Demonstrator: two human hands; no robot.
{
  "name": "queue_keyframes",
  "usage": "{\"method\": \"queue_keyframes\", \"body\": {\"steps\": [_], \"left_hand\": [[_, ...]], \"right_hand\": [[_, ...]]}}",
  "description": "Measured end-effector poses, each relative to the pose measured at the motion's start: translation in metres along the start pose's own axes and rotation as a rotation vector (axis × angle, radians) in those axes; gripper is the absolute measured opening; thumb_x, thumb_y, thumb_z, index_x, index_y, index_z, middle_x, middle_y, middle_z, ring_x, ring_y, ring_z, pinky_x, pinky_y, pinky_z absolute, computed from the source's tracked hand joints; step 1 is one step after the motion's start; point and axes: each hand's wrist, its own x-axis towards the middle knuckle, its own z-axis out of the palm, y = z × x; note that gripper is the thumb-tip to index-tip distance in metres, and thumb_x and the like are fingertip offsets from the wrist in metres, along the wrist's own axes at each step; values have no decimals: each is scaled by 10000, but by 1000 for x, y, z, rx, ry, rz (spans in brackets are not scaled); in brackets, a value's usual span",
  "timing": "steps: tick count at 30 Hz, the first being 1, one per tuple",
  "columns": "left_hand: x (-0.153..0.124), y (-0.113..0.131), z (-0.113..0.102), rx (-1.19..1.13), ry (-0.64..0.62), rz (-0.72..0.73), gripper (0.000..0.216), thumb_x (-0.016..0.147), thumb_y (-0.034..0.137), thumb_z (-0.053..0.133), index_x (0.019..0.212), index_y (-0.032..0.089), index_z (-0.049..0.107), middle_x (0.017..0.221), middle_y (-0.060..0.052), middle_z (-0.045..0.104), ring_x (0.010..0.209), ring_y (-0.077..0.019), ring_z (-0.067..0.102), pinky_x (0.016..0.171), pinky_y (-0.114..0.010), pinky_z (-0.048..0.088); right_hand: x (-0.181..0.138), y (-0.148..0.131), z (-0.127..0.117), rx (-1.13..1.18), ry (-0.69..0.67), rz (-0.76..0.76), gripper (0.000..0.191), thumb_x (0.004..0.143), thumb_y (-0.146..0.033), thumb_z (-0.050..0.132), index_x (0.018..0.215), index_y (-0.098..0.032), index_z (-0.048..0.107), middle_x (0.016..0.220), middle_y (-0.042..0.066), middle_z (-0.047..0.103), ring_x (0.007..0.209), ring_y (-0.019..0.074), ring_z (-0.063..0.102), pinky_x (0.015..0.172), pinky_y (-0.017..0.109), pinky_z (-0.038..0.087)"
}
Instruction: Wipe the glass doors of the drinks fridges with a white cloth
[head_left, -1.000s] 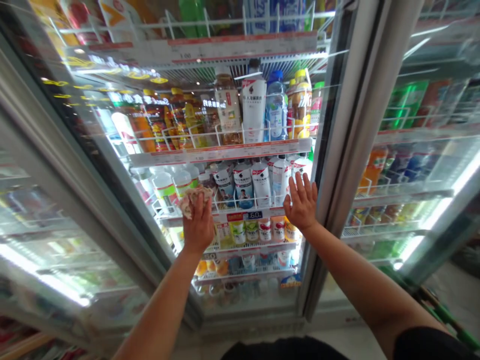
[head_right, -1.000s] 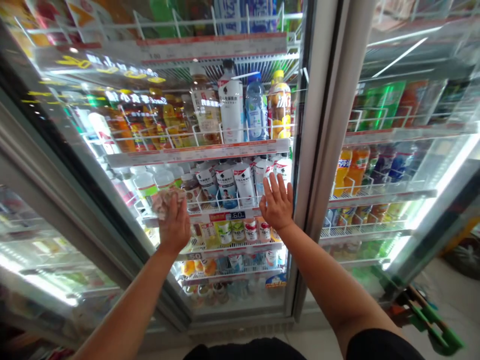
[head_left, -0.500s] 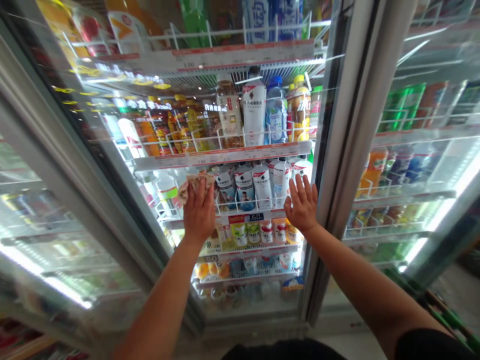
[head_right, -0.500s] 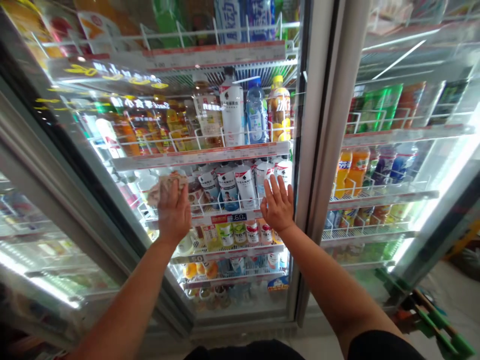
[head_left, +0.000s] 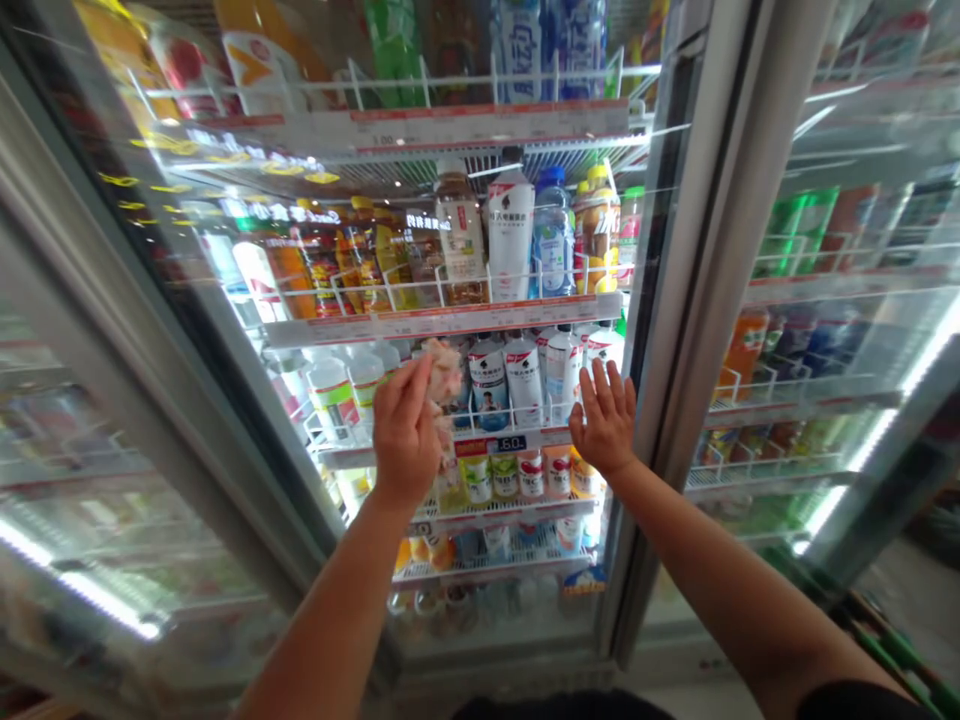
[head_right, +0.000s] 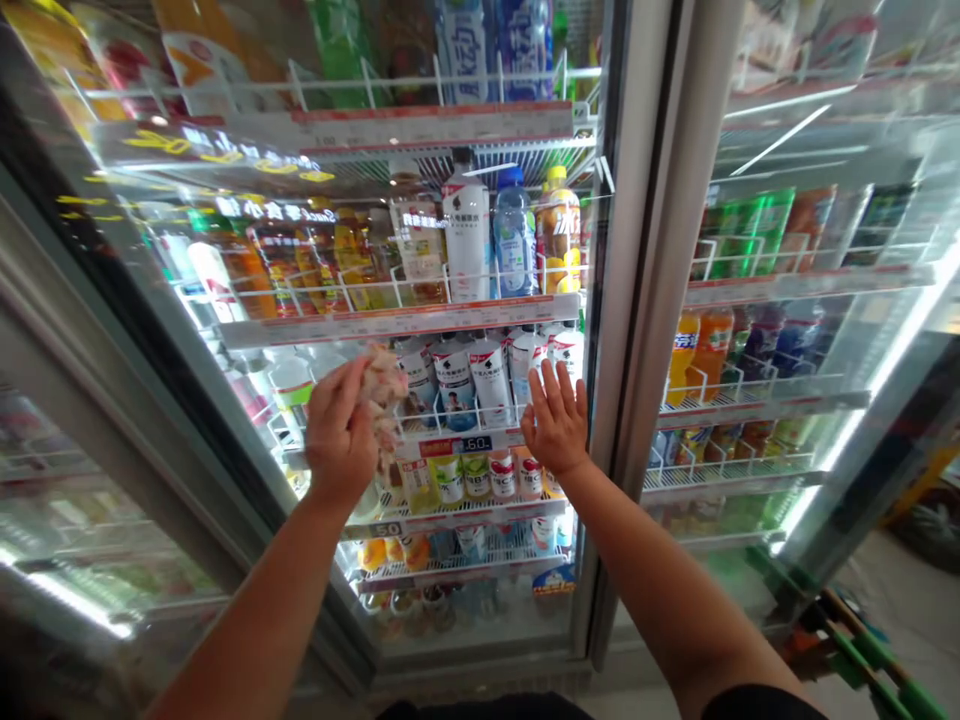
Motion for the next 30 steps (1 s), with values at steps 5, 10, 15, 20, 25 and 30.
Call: {"method": "queue_keyframes", "body": {"steps": [5, 10, 15, 20, 25, 30], "left_hand": [[-25, -20, 21, 220, -52, 44, 625, 1011, 313, 443, 1594, 189, 258, 1631, -153, 293, 1532, -308, 212, 1250, -510, 221], [-29, -31, 26, 281, -182, 151, 585, 988, 341, 514, 1550, 260, 373, 1655, -97, 252, 1565, -290, 89, 1279, -543, 75], [-5, -33, 22, 306, -46, 77, 617, 1000, 205, 443, 1592, 218, 270, 1671, -121, 159, 1566, -291, 30, 1278, -553, 92], [-35, -2, 49, 128, -91, 233, 738, 965, 41, 377, 1617, 269, 121, 1649, -98, 239, 1555, -232, 125, 1275, -487, 208], [-48, 10, 64, 50, -136, 308, 760, 963, 21, 340, 1619, 208, 7, 1582, -151, 385, 1535, -231, 213, 1231, -484, 332], [-47, 3, 59, 44, -146, 344, 733, 1007, 148, 422, 1618, 226, 24, 1606, -163, 340, 1493, -208, 340, 1135, -407, 468]], "right_hand": [[0, -1, -1, 12, 7, 3, 747, 928, -191, 507, 1612, -183, 206, 1605, 120, 390, 1553, 245, 229, 1274, 457, 188], [0, -1, 0, 0, -1, 4, 725, 933, -198, 497, 1606, -179, 229, 1590, 132, 412, 1544, 259, 256, 1263, 477, 215], [0, -1, 0, -7, 13, -3, 731, 926, -198, 511, 1603, -165, 237, 1578, 138, 431, 1549, 250, 241, 1267, 462, 202], [-1, 1, 1, 25, 2, 15, 749, 932, -191, 509, 1614, -199, 199, 1597, 120, 404, 1544, 248, 255, 1274, 463, 190], [5, -14, -7, 52, -5, -39, 759, 931, -203, 517, 1615, -191, 188, 1650, 127, 288, 1564, 285, 170, 1266, 513, 213], [29, -47, -11, 290, -187, -469, 560, 994, -263, 453, 1544, -331, 366, 1595, -39, 416, 1536, 144, 272, 1294, 386, 216]]}}
